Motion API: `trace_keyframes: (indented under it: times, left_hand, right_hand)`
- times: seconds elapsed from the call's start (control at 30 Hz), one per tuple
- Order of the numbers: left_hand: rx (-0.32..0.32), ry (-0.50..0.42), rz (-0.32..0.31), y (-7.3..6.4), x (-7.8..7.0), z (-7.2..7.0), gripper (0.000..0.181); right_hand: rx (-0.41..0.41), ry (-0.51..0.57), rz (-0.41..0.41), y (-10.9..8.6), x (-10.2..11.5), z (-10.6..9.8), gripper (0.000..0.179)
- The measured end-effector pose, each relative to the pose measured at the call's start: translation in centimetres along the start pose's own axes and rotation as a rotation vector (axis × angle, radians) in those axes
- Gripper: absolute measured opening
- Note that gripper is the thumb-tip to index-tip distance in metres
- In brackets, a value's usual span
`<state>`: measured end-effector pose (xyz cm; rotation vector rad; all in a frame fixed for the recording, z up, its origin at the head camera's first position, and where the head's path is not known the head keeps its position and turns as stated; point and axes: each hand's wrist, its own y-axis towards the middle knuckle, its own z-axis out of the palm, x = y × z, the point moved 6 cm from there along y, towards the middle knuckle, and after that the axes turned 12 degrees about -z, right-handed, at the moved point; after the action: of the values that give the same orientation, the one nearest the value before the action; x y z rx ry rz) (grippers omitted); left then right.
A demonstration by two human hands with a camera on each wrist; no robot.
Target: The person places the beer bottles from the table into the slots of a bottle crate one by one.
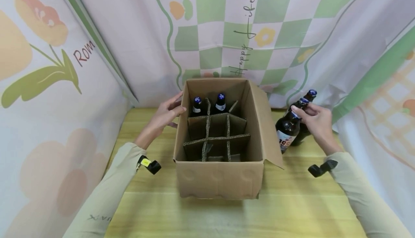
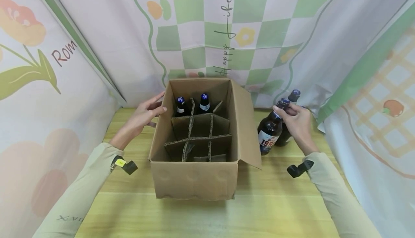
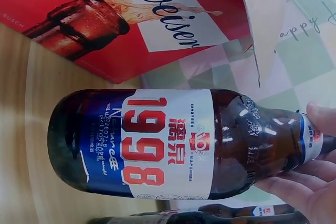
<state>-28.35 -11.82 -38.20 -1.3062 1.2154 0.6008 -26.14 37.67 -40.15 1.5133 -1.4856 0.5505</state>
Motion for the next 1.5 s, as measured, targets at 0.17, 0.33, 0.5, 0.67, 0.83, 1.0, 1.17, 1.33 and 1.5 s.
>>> trace_keyframes:
  times: [0.17, 0.33, 0.5, 0.67, 0.83, 1.0, 1.17, 1.33, 1.5]
  left_hand:
    - [0.001, 0.002, -0.005, -0.1, 0.0, 0.0, 0.075]
    - [0.000, -0.001, -0.007, -0.2, 0.0, -0.1, 0.075]
    - [0.003, 0.004, -0.004, 0.0, -0.1, -0.1, 0.075]
    - [0.002, -0.002, 0.002, -0.1, -0.1, -0.1, 0.075]
    - [-0.004, -0.011, 0.000, -0.1, 0.0, -0.2, 0.075]
    - [-0.006, -0.011, 0.003, 0.0, 0.0, -0.2, 0.075]
    - [-0.002, -0.014, 0.006, 0.1, -0.1, -0.1, 0.074]
    - [-0.003, -0.014, 0.011, 0.2, -0.1, -0.1, 0.076]
    - [-0.010, -0.011, 0.005, 0.0, -0.1, 0.0, 0.077]
  right_hand:
    - [-0.026, -0.025, -0.030, 0.2, 1.0, -0.4, 0.037]
    - [-0.031, -0.007, -0.039, 0.6, 2.1, -1.1, 0.038]
    - [-0.022, 0.022, 0.001, 1.0, 3.4, -2.1, 0.056]
    - [-0.046, 0.042, -0.011, 1.2, 5.3, -2.7, 0.030]
    - [-0.060, 0.085, -0.029, 1.1, 7.0, -3.0, 0.021]
    - [-0.085, 0.121, -0.023, 1.0, 8.0, -3.3, 0.026]
    - [-0.133, 0.160, -0.011, 1.2, 8.9, -4.0, 0.033]
    - [-0.166, 0.267, -0.057, 1.4, 10.3, -4.7, 0.036]
    - [-0.275, 0.370, -0.154, 1.8, 11.9, -5.1, 0.030]
